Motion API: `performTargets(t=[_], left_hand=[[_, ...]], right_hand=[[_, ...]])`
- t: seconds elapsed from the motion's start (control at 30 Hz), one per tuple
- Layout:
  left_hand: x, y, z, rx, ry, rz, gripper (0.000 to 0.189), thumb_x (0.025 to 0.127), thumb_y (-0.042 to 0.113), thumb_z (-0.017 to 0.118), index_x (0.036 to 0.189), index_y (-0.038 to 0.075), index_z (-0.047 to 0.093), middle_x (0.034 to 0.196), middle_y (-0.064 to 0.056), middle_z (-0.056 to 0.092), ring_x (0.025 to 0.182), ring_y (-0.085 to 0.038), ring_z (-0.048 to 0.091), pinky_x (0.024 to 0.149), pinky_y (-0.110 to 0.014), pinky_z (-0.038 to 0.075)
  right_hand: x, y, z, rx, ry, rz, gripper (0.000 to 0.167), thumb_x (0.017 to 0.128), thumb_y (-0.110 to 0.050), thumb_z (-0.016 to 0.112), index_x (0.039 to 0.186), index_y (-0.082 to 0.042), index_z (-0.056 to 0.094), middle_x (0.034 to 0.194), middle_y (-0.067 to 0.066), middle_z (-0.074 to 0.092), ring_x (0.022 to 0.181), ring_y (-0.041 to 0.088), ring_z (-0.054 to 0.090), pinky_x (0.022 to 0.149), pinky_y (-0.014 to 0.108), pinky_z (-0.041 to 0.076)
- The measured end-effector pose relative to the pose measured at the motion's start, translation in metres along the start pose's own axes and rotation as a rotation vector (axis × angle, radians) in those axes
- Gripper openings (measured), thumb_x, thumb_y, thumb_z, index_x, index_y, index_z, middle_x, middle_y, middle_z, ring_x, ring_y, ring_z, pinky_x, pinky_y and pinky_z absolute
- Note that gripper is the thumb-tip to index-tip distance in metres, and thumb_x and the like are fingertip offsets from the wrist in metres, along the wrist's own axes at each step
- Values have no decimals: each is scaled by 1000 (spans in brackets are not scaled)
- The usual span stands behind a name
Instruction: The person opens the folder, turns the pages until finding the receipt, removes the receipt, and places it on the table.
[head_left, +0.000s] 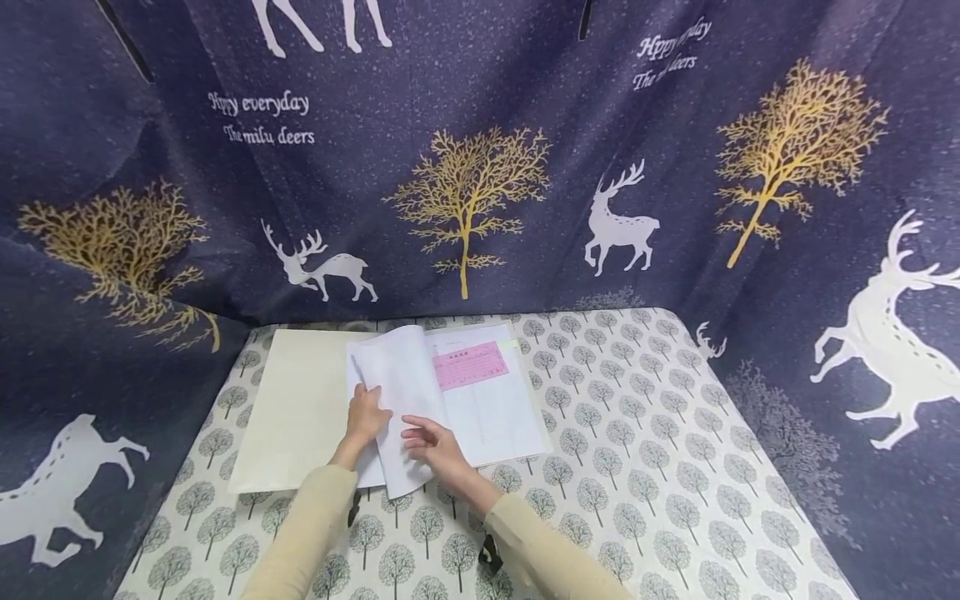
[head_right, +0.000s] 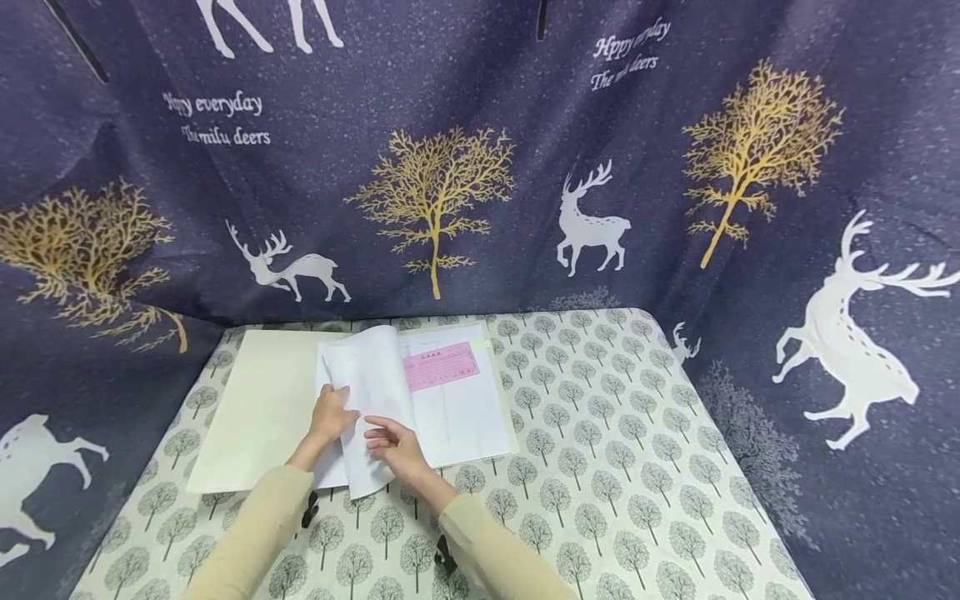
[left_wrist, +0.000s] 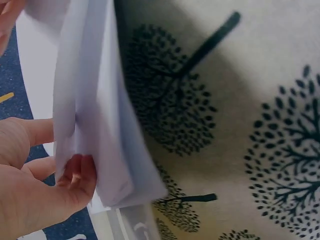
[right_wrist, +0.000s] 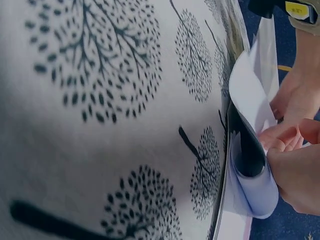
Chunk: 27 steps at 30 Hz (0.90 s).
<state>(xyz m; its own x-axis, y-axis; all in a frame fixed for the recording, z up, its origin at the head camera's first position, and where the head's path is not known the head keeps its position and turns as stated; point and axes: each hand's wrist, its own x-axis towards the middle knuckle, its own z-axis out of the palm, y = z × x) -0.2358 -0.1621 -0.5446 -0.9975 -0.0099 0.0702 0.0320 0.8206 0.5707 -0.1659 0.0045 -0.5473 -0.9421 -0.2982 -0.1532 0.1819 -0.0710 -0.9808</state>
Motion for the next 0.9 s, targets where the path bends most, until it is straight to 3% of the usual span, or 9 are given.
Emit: performTargets(t=[0.13, 0.3, 0.43, 0.57, 0.73, 0.9], left_hand=[[-1, -3, 2, 63, 14, 6, 55, 75, 3, 69, 124, -18, 55, 121, -38, 50, 92, -50, 58, 80, -55, 51], [-1, -2, 2, 77, 29, 5, 55, 79, 8, 67, 126, -17, 54, 126, -39, 48, 96, -53, 56, 83, -57, 49], [-3, -1, 1, 97, 17, -31, 60, 87, 27, 66, 129, -14, 53, 132, -37, 46, 103, -53, 54, 85, -58, 47], [-5, -2, 2, 119, -23, -80, 78, 88, 49, 63, 135, -12, 48, 133, -35, 44, 109, -51, 50, 88, -58, 45], [-4, -2, 2, 105, -64, -126, 95, 86, 58, 62, 142, -14, 35, 140, -36, 35, 120, -53, 41, 95, -61, 40], [-1, -1, 0, 98, -83, -167, 108, 80, 65, 64, 145, -13, 29, 143, -34, 31, 125, -52, 35, 99, -62, 36]], right_hand=[[3, -2, -4, -4, 12, -6, 60, 78, 12, 57, 135, -5, 55, 123, 27, 62, 99, 21, 67, 76, 20, 55], [5, -5, -9, -11, 38, 0, 60, 78, 11, 58, 136, -5, 55, 123, 25, 63, 96, 15, 66, 79, 30, 57], [6, -5, -13, -9, 47, 0, 58, 80, 9, 60, 136, -4, 53, 124, 24, 62, 101, 20, 66, 86, 34, 58], [8, -3, -18, -19, 50, 0, 57, 81, 6, 61, 137, -4, 53, 125, 22, 62, 102, 18, 65, 92, 31, 57], [15, -3, -26, -21, 66, -11, 57, 79, 5, 61, 135, -2, 53, 124, 22, 62, 100, 14, 64, 94, 29, 56], [18, -12, -37, -51, 87, -26, 54, 82, 6, 60, 136, 2, 51, 126, 27, 60, 107, 29, 66, 90, 29, 57]])
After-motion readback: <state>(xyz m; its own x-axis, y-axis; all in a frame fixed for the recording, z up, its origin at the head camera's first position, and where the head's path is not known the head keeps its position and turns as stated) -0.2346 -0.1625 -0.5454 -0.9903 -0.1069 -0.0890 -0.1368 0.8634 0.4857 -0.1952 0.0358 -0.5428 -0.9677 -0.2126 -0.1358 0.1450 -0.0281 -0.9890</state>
